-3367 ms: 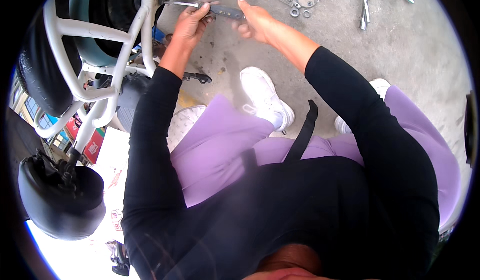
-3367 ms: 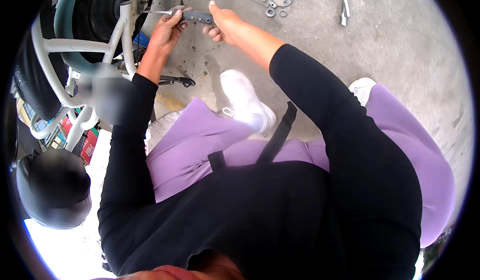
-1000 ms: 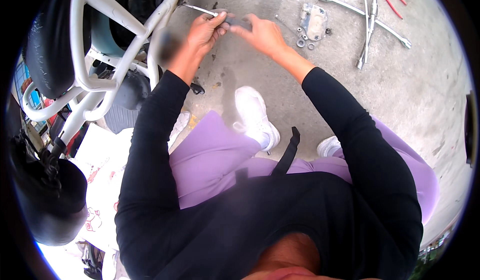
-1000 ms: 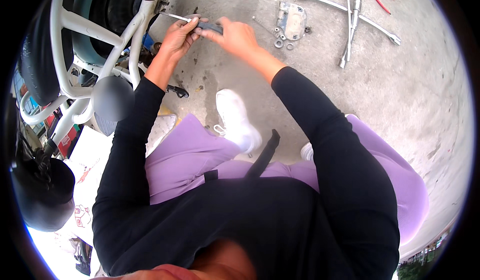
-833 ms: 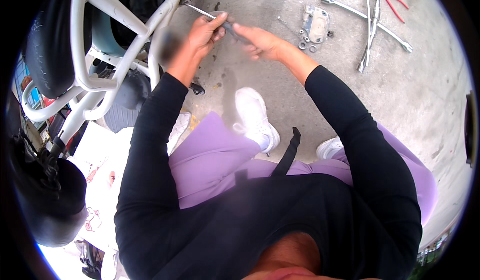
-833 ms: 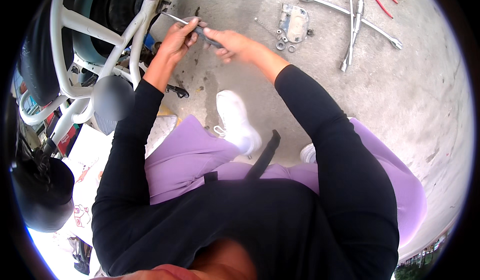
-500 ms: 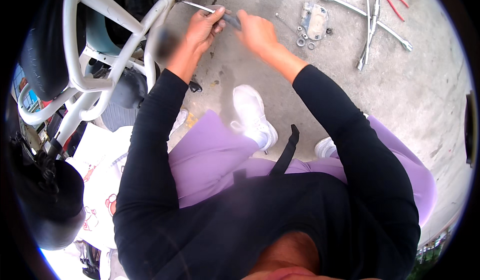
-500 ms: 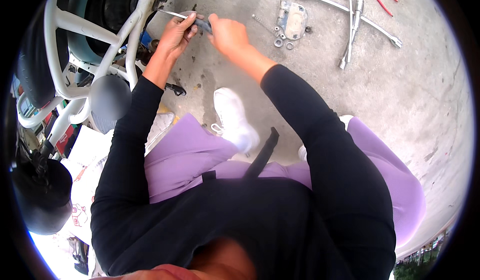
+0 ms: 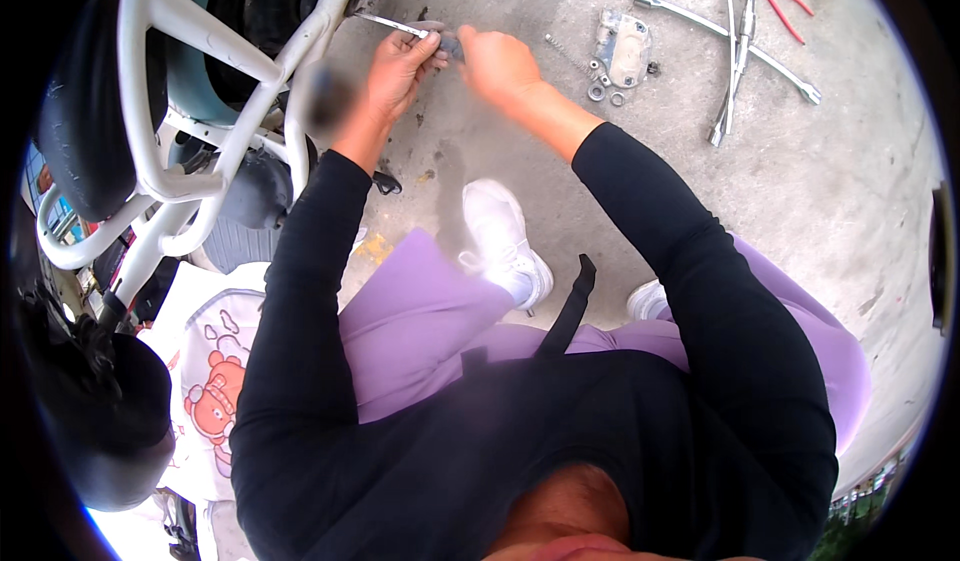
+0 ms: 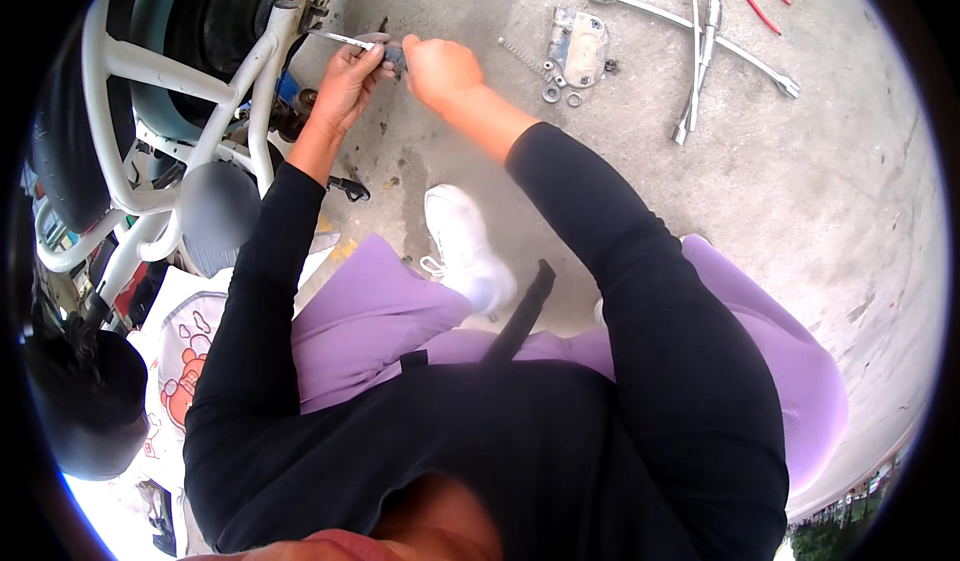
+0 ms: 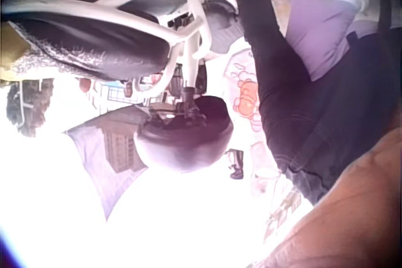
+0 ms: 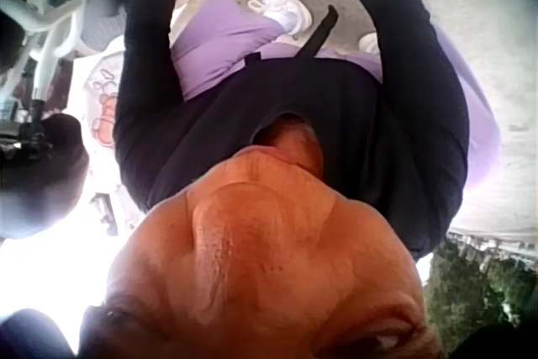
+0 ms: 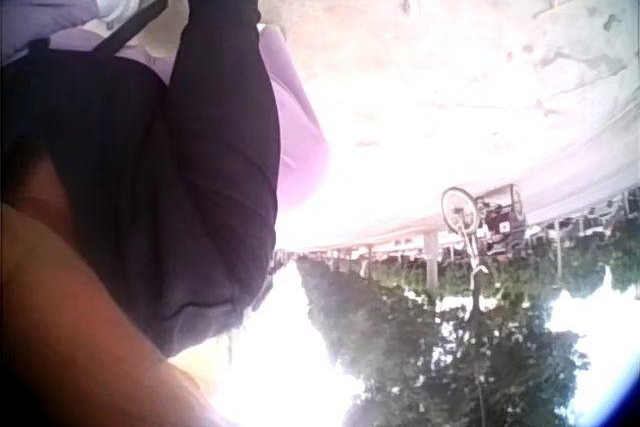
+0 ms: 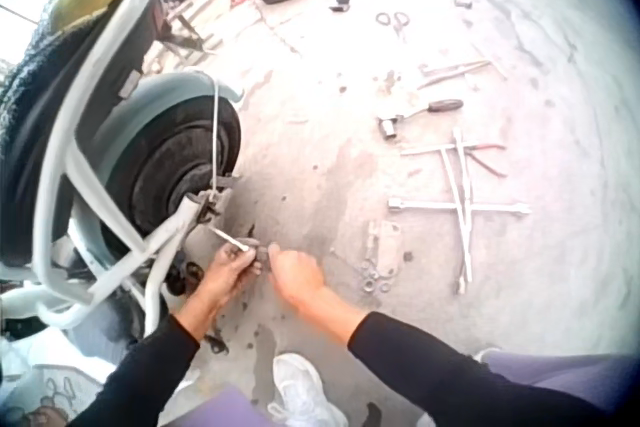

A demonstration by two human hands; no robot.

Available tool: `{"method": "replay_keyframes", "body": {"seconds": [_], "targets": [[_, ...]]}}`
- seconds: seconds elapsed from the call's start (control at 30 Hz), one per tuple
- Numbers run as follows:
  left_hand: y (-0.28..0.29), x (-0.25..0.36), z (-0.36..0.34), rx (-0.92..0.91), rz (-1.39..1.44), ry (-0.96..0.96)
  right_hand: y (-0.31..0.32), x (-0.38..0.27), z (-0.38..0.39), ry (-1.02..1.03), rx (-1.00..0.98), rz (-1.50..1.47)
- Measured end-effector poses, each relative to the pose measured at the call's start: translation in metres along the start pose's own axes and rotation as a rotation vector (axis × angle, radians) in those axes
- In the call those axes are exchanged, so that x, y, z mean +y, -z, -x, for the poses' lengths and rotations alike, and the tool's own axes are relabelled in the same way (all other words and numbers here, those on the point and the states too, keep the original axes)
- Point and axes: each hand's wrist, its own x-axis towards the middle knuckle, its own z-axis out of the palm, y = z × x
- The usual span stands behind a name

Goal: The person sits on the ground and uses a screwdriver to tighten screws on a bicycle frame. They then use a wrench to adjust a bolt on the bicycle seat post and handle a small metal plate near the rear wheel.

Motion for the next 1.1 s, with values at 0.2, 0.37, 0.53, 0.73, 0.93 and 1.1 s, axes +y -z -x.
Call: {"method": "replay_keyframes", "body": {"seconds": [0.2,0.37,0.53,0.73,0.93,1.1], "targets": [[-0.017,0.003,0.006,0.189,-0.171,0.008,-0.007,0.015,-0.009,0.046,-0.128,-0.288],[-0.022,0.011,0.011,0.277,-0.286,0.088,-0.009,0.019,-0.014,0.088,-0.264,-0.469],[-0.019,0.005,0.006,0.295,-0.278,0.099,-0.022,0.026,-0.023,0.106,-0.268,-0.483],[-0.038,-0.014,0.002,0.116,-0.216,0.130,-0.008,0.056,0.000,0.074,-0.101,-0.235],[-0.106,-0.052,-0.020,-0.022,-0.300,0.013,0.126,0.098,0.009,-0.297,-0.061,-0.155],[-0.157,-0.084,-0.043,-0.073,-0.928,-0.248,0.174,0.171,0.011,-0.093,0.106,-0.012]]}}
